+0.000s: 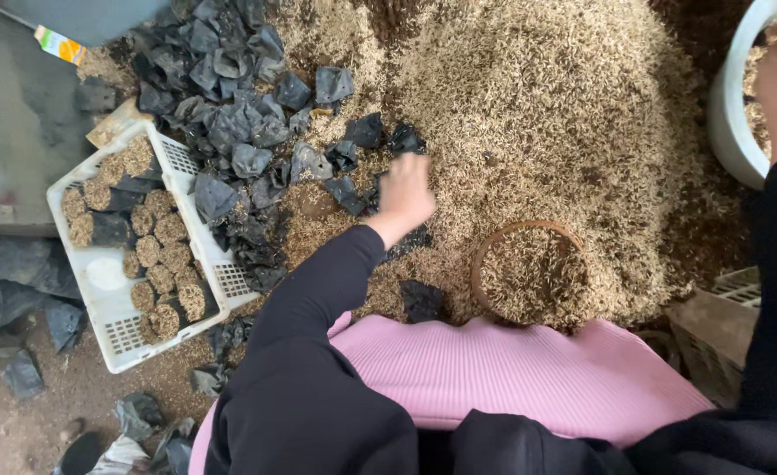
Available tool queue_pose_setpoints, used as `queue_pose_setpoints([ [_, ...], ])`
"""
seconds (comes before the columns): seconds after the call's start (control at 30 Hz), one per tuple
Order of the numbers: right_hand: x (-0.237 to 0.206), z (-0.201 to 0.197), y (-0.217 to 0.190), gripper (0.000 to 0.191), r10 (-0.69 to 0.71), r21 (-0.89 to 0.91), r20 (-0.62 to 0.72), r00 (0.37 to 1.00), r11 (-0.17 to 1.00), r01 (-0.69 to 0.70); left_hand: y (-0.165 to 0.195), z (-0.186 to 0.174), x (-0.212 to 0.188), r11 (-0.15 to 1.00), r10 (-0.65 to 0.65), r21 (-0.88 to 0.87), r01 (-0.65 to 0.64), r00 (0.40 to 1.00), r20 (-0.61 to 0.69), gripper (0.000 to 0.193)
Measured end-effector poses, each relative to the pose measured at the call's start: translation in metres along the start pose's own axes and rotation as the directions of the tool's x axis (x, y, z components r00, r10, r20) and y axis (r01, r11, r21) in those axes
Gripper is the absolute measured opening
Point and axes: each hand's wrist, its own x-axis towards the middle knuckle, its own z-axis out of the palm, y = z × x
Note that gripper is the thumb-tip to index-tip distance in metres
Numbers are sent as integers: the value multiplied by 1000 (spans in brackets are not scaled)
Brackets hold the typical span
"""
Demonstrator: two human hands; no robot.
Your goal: The person scoops sawdust from a large pile and packs it into small black plastic pots. They then place the filled pots into a nearby white bucket. The process is repeated continuously throughout the clip.
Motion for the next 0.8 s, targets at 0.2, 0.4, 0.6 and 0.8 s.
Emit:
queue_pose_setpoints([
  [0.2, -52, -67, -9, 23, -500, -182, 98, 861, 841, 509, -74, 9, 20, 994, 104, -10, -109, 964, -245, 16],
  [0.4, -109, -157, -89, 20, -523, -110, 415, 744, 783, 612, -37, -53, 57, 965, 110, -226, -131, 989, -104, 23],
  [0.6, -165, -188, -210, 36, -170, -121, 857, 487, 851, 511, 46, -103, 13, 828, 170, -552, -97, 982, 83, 22],
  [0.8, -206, -173, -247, 43, -151, 413, 808, 570, 835, -363, 97, -95, -49, 670, 267, -719, -184, 964, 2, 20],
])
